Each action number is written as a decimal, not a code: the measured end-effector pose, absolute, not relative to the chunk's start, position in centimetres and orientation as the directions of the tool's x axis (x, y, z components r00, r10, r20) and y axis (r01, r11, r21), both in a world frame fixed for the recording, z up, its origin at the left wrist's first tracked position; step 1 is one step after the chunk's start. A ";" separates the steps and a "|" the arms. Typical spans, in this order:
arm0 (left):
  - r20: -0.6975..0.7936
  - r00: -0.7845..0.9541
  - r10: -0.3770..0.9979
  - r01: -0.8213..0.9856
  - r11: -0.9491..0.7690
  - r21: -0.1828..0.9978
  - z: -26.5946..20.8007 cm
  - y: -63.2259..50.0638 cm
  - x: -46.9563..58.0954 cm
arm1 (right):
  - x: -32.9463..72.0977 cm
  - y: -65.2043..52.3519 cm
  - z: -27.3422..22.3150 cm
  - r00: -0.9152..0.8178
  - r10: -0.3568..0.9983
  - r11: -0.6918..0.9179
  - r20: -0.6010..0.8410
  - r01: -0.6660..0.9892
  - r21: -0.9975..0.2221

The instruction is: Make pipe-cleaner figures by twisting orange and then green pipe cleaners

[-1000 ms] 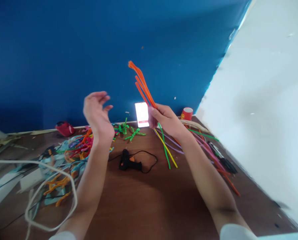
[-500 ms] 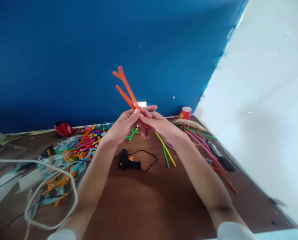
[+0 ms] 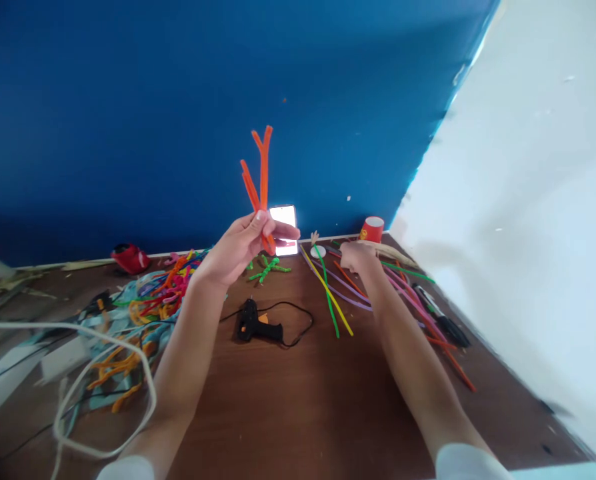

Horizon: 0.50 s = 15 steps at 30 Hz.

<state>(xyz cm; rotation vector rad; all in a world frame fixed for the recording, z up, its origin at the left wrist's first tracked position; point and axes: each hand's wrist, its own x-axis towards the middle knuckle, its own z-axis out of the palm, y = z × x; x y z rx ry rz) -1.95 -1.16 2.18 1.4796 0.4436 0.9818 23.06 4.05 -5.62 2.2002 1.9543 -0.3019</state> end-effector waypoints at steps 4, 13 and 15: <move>0.282 0.731 0.621 -0.161 -0.245 0.956 2.7 -1.6 -3.1 | 23.0 4.7 -7.0 0.153 0.910 -0.153 -0.386 0.988 0.030; 0.180 0.927 0.328 0.013 -0.510 0.860 4.4 -2.7 -5.1 | 22.8 4.5 -7.3 0.126 0.941 -0.149 -0.313 0.988 -0.049; 0.152 0.951 0.268 0.006 -0.508 0.861 4.4 -3.1 -5.2 | 22.8 4.0 -6.8 0.111 0.965 -0.133 -0.238 0.988 -0.079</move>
